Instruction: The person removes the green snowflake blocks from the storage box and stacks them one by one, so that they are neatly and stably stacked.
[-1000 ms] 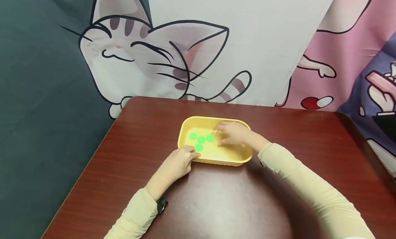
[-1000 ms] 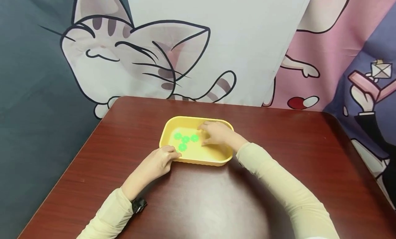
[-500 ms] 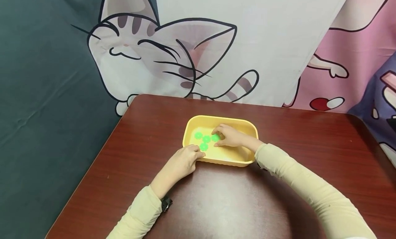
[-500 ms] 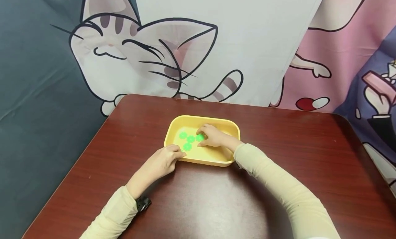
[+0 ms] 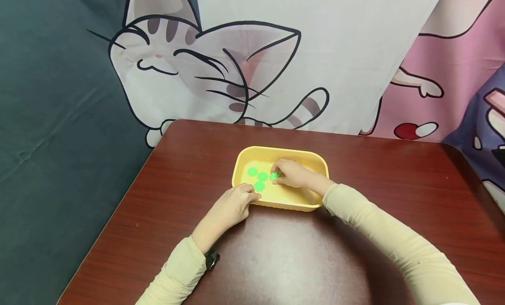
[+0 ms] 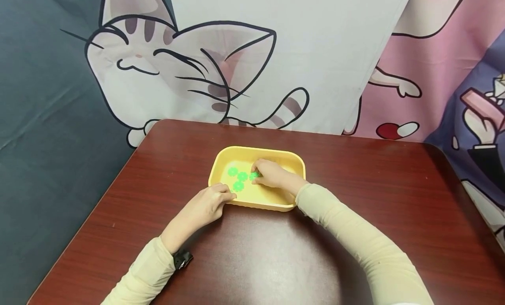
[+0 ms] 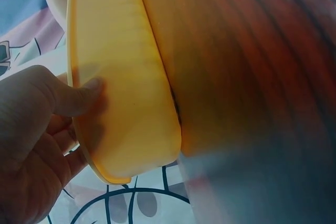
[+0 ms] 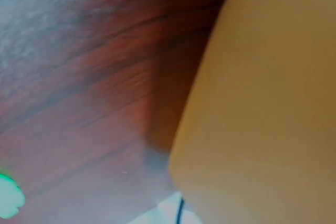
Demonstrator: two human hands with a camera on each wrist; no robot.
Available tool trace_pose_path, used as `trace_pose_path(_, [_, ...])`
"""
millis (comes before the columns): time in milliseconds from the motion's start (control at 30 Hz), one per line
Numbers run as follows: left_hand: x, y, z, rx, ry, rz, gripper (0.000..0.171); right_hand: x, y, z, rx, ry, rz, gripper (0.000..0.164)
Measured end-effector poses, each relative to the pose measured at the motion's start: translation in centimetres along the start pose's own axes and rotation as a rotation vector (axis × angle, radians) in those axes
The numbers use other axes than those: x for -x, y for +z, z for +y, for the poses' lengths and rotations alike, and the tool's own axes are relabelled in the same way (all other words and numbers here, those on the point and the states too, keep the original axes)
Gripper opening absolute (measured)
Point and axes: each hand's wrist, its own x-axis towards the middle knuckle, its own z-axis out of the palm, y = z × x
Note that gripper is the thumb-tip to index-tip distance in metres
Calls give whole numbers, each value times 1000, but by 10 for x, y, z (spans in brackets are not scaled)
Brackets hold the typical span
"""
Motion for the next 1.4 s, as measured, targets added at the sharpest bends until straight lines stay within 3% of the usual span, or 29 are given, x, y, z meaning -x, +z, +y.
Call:
trace_pose_path(167, [1, 0, 0, 7, 5, 9, 26, 3, 2, -9, 139, -96, 34, 29])
trace_pose_path(333, [0, 0, -1, 4, 1, 8, 27, 5, 0, -12, 175, -117, 33, 22])
trace_pose_path(467, [0, 0, -2, 10, -5, -5, 28, 4, -1, -8, 177, -114, 23, 24])
trace_pose_path(667, [0, 0, -2, 13, -13, -23, 28, 1, -1, 1, 89, -76, 9, 32])
trace_pose_path(967, [-1, 0, -3, 14, 3, -19, 28, 2, -4, 7, 97, -130, 31, 30])
trace_pose_path(1200, [-2, 1, -2, 11, 21, -11, 29, 18, -23, 13, 84, -138, 154, 32])
trace_pose_path(1400, [-1, -1, -3, 26, 11, -11, 32, 44, -46, 20, 40, -174, 269, 28])
